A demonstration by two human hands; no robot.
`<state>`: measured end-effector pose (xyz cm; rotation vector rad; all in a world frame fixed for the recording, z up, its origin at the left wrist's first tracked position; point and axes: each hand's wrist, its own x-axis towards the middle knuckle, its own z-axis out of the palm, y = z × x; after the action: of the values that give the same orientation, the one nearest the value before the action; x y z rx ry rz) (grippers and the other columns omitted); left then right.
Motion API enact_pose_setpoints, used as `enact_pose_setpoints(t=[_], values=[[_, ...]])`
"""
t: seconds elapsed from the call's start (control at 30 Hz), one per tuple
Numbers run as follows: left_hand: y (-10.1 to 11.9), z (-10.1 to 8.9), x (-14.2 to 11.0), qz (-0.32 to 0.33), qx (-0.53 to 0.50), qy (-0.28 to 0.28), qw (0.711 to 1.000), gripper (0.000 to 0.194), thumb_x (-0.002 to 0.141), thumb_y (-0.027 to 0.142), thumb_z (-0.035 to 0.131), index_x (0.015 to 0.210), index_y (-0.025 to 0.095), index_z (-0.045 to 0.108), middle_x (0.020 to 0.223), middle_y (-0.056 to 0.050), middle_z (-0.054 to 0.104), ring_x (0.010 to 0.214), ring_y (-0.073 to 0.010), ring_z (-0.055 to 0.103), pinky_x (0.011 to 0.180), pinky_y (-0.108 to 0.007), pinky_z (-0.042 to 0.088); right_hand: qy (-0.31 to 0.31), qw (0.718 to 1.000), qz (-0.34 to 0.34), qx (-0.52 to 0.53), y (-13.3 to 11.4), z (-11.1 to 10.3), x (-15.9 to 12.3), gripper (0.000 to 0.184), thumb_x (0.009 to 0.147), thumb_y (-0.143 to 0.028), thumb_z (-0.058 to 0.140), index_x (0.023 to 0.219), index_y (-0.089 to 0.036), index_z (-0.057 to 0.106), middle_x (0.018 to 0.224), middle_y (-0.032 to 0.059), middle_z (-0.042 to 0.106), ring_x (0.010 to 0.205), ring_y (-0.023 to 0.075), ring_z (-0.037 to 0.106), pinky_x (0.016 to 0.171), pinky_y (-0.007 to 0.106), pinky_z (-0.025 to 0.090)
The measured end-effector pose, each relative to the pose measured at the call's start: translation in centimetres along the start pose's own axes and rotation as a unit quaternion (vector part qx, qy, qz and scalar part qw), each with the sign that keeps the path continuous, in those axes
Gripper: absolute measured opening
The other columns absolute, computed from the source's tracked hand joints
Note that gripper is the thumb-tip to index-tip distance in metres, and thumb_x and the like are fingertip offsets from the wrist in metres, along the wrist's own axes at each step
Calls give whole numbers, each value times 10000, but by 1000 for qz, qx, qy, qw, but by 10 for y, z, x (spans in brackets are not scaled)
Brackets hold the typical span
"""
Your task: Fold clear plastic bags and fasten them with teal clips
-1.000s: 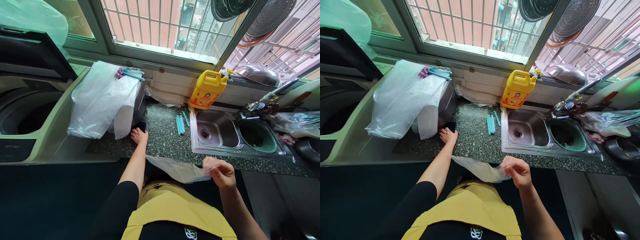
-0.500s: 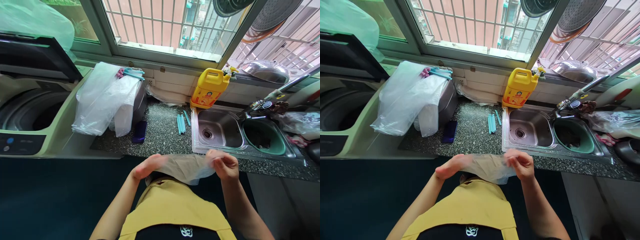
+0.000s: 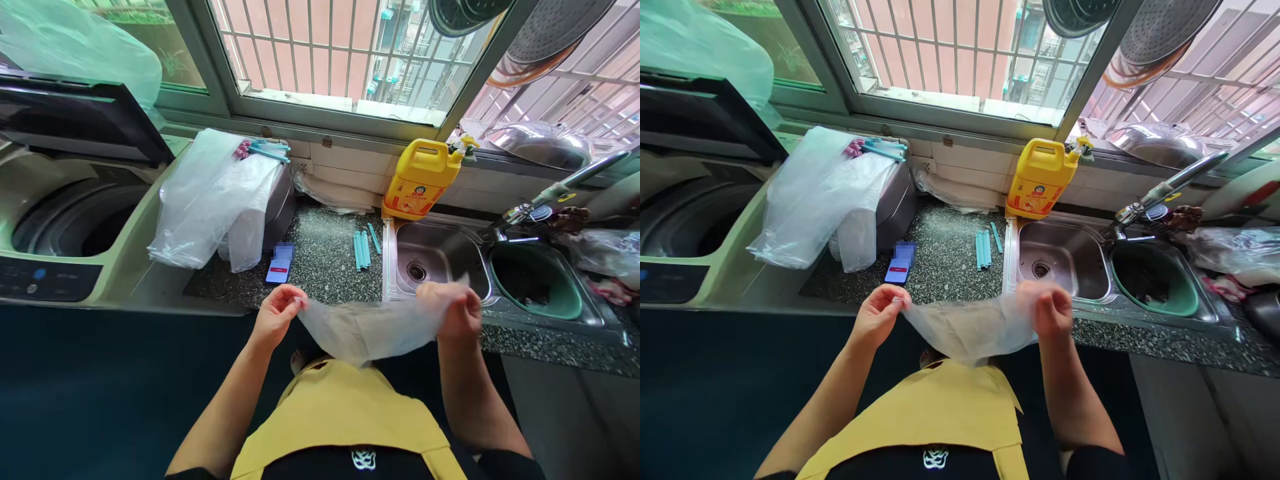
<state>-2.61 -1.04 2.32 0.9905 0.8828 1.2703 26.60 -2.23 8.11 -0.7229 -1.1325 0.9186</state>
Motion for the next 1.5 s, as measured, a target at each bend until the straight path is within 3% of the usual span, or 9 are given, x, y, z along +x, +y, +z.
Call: enact_pose_setpoints(t=[0.1, 0.27, 0.43, 0.5, 0.63, 0.73, 0.87, 1.23, 1.5], values=[[3, 24, 17, 39, -60, -16, 997, 206, 732, 333, 718, 872, 204, 641, 667, 5, 610, 609, -99, 541, 587, -213, 442, 60, 993, 97, 11, 23, -6, 14, 310, 697, -530, 702, 663, -223, 670, 491, -35, 564, 387, 95, 460, 378, 226, 332], [-5, 41, 27, 16, -26, -101, 994, 558, 645, 269, 778, 1162, 250, 569, 916, -34, 624, 790, -126, 556, 700, -238, 461, 54, 991, 109, 47, 33, -19, 33, 285, 699, -534, 698, 699, -252, 653, 432, -62, 478, 383, 97, 426, 403, 234, 353], [-23, 54, 22, 15, -46, 69, 996, 263, 695, 293, 748, 897, 189, 616, 686, 5, 630, 623, -98, 553, 632, -222, 446, 8, 987, 134, 90, 31, -43, 41, 275, 748, -513, 650, 673, -259, 573, 397, -78, 374, 380, 108, 365, 433, 259, 351], [-19, 63, 20, 24, -105, 81, 991, 229, 710, 328, 741, 822, 183, 604, 573, 24, 605, 533, -96, 534, 559, -217, 428, -30, 982, 151, 111, 35, -46, 45, 307, 786, -525, 594, 652, -259, 520, 389, -88, 323, 365, 106, 323, 437, 261, 349], [3, 79, 21, 41, -166, -63, 983, 177, 768, 351, 693, 736, 188, 631, 483, 17, 582, 460, -104, 514, 497, -223, 402, -141, 950, 176, 215, 48, -25, 51, 341, 788, -548, 574, 628, -255, 505, 358, -109, 259, 317, 83, 250, 393, 226, 291], [16, 84, 28, 57, -123, -142, 981, 140, 776, 333, 689, 757, 195, 696, 549, -12, 607, 544, -122, 550, 537, -241, 424, -247, 906, 240, 248, 60, 8, 47, 368, 734, -552, 638, 593, -224, 549, 370, -84, 345, 346, 86, 346, 396, 226, 303], [30, 81, 37, 88, -47, -166, 981, 130, 733, 325, 732, 742, 196, 747, 719, -39, 590, 695, -129, 549, 637, -258, 454, -291, 874, 310, 233, 68, 47, 35, 416, 707, -553, 676, 572, -168, 595, 460, -30, 507, 414, 92, 468, 425, 225, 344], [47, 53, 31, 37, -82, -194, 977, 179, 616, 331, 814, 616, 193, 700, 886, -49, 602, 827, -161, 573, 741, -274, 477, -254, 886, 315, 226, 73, 104, 5, 371, 620, -463, 786, 638, -123, 637, 563, -21, 574, 525, 81, 528, 529, 206, 385], [-16, 12, 31, -29, -148, -29, 988, 503, 747, 622, 588, 1014, 196, 624, 945, -75, 697, 827, -183, 639, 827, -345, 473, -221, 911, 206, 279, 59, 106, 5, 416, 670, -460, 745, 521, -180, 476, 424, -74, 448, 426, 76, 427, 581, 284, 417]])
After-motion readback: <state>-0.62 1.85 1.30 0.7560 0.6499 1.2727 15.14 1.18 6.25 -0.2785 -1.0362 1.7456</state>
